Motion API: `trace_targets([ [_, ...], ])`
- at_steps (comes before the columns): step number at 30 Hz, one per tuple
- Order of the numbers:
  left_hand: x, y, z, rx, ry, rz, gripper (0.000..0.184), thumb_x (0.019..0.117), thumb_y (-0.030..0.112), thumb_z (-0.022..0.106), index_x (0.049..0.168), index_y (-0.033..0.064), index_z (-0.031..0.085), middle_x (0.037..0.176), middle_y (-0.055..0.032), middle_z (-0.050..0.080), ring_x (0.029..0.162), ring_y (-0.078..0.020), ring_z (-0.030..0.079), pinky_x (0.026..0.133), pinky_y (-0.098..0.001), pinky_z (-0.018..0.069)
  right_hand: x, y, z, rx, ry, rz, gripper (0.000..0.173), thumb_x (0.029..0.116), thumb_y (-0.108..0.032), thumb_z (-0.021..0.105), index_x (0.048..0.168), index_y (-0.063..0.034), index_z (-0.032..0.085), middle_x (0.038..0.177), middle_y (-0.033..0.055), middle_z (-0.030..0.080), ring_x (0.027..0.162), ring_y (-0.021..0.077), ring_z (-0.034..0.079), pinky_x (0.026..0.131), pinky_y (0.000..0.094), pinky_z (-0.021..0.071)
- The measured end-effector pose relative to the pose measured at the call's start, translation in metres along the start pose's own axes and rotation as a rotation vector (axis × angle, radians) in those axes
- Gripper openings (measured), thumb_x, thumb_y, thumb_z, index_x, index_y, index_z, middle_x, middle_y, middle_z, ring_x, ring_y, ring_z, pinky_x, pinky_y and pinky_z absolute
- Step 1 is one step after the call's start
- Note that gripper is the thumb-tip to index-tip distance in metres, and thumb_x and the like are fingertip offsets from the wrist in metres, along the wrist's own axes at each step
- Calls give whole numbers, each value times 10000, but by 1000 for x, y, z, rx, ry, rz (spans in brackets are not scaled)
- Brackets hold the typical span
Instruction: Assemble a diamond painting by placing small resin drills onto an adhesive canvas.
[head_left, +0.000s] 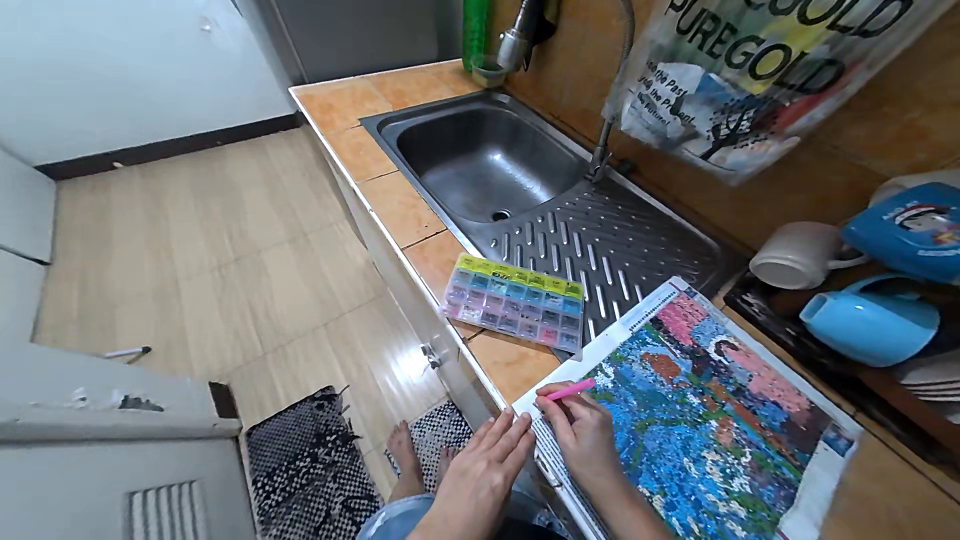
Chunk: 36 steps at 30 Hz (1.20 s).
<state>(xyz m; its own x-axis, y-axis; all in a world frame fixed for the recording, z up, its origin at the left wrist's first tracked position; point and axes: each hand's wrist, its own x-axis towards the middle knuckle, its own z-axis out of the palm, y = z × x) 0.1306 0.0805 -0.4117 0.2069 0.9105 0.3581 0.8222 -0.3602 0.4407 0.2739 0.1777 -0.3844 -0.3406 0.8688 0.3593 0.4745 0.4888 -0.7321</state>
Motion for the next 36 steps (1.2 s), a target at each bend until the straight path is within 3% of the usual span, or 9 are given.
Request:
trace_targets([
  [4,0,0,1,5,-5,2,416,851,-34,618,1249,41,712,1365,-105,672,1286,-309,629,1046,-429,520,1,-1,-2,37,-37,48,162,906,-61,634,900,44,757,912,153,746,775,154,718,740,241,583],
  [8,0,-1,0,-7,-6,-5,432,842,-54,625,1254,42,709,1372,-103,667,1298,-308,620,1053,-433,515,6,-9,-12,355,-54,382,149,954,-33,596,977,65,705,843,65,709,716,59,687,691,201,591],
  [13,-1,-4,2,-21,2,7,427,848,-47,629,1255,53,709,1368,-100,670,1295,-307,622,1054,-446,514,15,-15,-46,669,64,607,141,1010,19,497,991,21,636,808,39,710,704,115,709,686,256,615],
  [24,-1,-5,6,17,28,8,439,848,-54,612,1269,35,699,1375,-120,663,1291,-318,624,1051,-452,520,-34,-3,-73,550,199,599,139,997,-6,492,982,-5,630,810,-11,712,690,78,707,655,232,616],
  [30,-1,-5,6,18,-7,26,502,813,-86,606,1297,20,680,1391,-129,650,1288,-355,620,1033,-458,529,-53,-3,-81,503,228,672,120,1001,-30,515,1003,3,630,807,-1,712,648,58,681,559,191,561],
  [36,2,-4,1,39,-39,43,486,829,-73,604,1297,28,685,1385,-125,654,1279,-366,624,1026,-448,534,-72,-6,-70,373,270,529,142,974,-27,541,1027,56,643,862,2,704,721,22,685,666,189,592],
])
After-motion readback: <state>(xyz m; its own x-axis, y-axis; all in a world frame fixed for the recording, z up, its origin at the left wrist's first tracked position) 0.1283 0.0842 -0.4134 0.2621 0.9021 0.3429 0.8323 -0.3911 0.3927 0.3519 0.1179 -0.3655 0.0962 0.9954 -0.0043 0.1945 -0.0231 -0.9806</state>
